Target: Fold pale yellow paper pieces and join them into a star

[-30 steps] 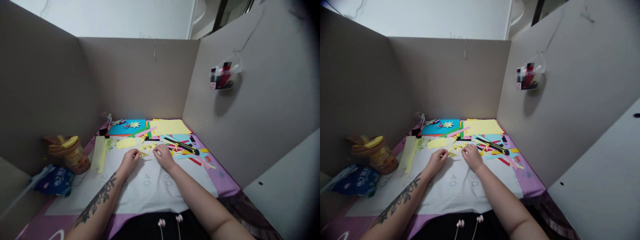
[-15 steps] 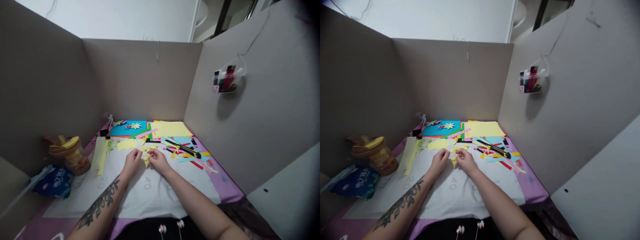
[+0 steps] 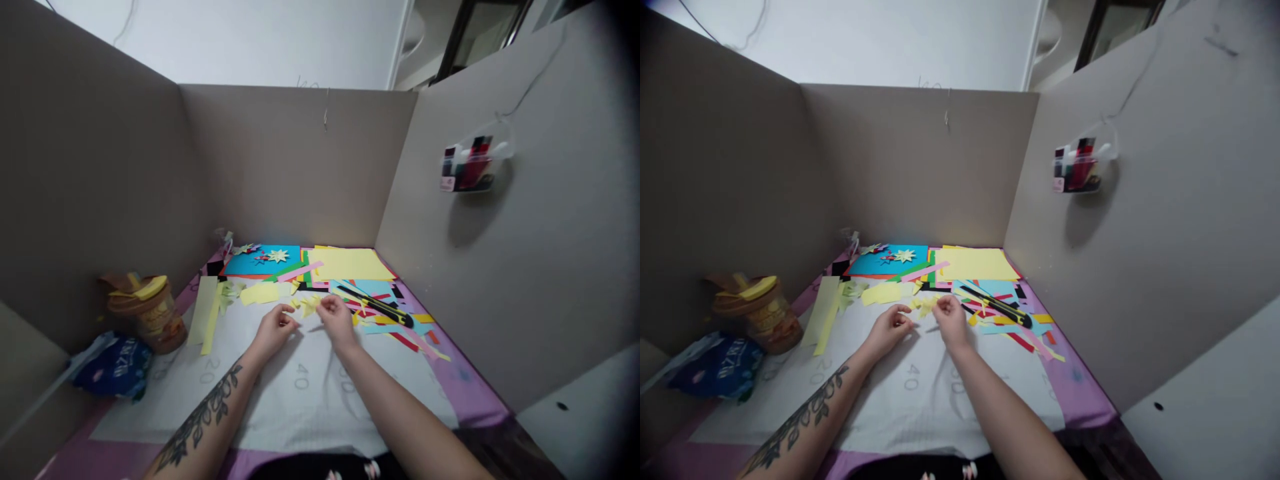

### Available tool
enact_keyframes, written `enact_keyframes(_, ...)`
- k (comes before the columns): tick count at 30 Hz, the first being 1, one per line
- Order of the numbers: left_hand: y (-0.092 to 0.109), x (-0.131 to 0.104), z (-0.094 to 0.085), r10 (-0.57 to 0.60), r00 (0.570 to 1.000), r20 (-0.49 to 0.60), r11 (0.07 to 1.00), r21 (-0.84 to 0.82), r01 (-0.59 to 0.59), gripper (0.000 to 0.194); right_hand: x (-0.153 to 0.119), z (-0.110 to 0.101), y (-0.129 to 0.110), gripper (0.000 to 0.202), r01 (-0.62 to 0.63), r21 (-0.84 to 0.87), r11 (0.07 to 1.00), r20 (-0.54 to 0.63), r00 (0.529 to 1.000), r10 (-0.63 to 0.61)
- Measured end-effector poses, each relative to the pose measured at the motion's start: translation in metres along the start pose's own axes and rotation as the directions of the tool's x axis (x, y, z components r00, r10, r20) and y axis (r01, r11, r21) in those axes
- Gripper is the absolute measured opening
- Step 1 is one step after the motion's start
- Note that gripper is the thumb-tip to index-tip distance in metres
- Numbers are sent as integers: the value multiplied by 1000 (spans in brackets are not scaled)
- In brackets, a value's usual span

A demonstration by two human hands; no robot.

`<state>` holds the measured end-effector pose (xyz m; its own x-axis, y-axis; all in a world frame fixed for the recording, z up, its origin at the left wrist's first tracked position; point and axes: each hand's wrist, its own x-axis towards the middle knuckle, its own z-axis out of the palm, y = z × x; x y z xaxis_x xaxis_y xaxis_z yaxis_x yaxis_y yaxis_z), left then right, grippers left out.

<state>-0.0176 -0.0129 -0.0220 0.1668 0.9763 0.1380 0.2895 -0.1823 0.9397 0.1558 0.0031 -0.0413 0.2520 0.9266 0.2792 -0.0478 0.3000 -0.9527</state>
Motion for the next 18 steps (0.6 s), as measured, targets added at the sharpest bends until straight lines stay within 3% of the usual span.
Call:
enact_keyframes(2,-4,4,-11,9,996,-93,999,50,-4,29,8,-8,0,19,35,-54,998,-85,996,-40)
enact_keyframes(5,-12,10,-30,52,960,-274,962,272,25,27,15,-10,-3,16,62,-162,985,3,998,-62)
enact_keyframes(7,-16,13,-41,95,940,-328,905,421,55,24,19,-2,-4,14,71,-214,974,86,995,-53)
enact_keyframes(12,-21,11,-54,146,938,-315,818,571,65,20,37,44,1,13,120,-432,894,241,970,-13)
enact_keyframes(18,-22,7,-53,176,962,-210,743,669,10,30,55,91,13,20,210,-718,663,337,939,67)
